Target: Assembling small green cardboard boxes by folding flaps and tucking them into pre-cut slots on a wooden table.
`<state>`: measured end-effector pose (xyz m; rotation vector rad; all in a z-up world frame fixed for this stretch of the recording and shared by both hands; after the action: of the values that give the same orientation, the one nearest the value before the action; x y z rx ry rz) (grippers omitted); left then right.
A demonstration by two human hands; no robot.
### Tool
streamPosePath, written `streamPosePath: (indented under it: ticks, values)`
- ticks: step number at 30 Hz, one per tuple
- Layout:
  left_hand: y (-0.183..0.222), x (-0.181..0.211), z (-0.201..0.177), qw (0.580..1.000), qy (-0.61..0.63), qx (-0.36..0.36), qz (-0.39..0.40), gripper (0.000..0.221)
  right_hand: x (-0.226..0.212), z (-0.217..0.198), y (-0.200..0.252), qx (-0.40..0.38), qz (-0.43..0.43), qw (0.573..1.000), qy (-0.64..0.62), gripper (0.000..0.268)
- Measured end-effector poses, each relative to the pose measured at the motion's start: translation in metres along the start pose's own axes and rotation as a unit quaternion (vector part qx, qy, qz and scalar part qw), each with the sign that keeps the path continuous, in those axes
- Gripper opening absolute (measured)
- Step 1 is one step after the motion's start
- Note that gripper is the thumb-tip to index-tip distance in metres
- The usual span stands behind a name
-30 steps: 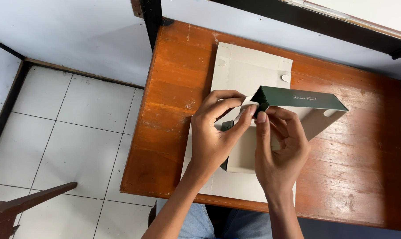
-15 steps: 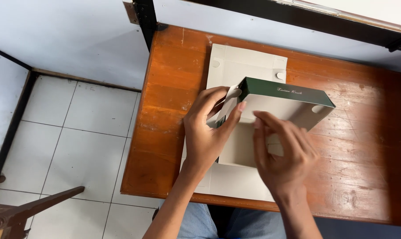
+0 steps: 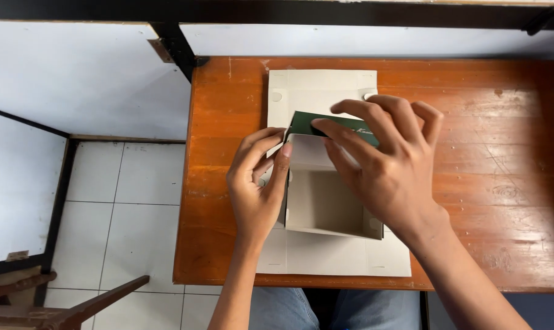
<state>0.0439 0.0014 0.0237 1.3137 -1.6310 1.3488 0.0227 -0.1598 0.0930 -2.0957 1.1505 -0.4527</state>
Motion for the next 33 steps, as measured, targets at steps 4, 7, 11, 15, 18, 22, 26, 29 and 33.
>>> streamPosePath:
  ticks: [4,7,11,15,18,22,26,29,33]
  values:
    - [0.0,0.0,0.002,0.999,0.001,-0.005,-0.045,0.021,-0.006,0.001,0.009,0.003,0.037,0.999,0.011,0.022]
    - [0.001,-0.004,0.003,0.996,0.047,0.003,-0.074,0.026,-0.023,-0.006,0.023,0.094,0.032,0.993,-0.058,0.012]
    - [0.006,-0.003,0.002,0.997,0.042,-0.016,-0.058,0.027,-0.025,0.007,0.03,0.07,0.179,0.96,-0.205,0.016]
    - [0.01,0.004,0.001,0.999,0.038,-0.01,-0.014,0.019,-0.027,0.016,0.029,0.069,0.249,0.932,-0.256,0.02]
    - [0.013,0.008,0.0,0.999,0.039,0.01,-0.006,0.014,-0.03,0.023,0.035,0.069,0.264,0.937,-0.219,0.023]
    - [0.012,0.007,-0.001,0.999,0.044,0.028,-0.007,0.01,-0.034,0.019,0.027,0.072,0.281,0.919,-0.269,0.007]
    - [0.009,0.01,0.0,0.999,0.048,0.017,-0.004,0.011,-0.032,0.021,0.031,0.071,0.353,0.882,-0.303,0.007]
    - [0.007,0.012,-0.002,0.999,0.032,0.015,0.004,0.012,-0.028,0.024,0.038,0.081,0.439,0.815,-0.37,0.009]
    - [0.006,0.013,-0.004,1.0,0.018,0.009,0.0,0.012,-0.026,0.025,0.046,0.074,0.499,0.764,-0.403,0.012]
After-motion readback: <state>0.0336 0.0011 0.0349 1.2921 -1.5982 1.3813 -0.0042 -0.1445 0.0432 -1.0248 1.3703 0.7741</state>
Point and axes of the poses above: each hand's wrist, its own y-axis away from the middle knuckle, its own z-axis out of the palm, x = y × z, the point moved 5 cm from there along -y, towards the middle knuckle, and after that the axes turned 13 degrees about -y, right-handed, at the moved point
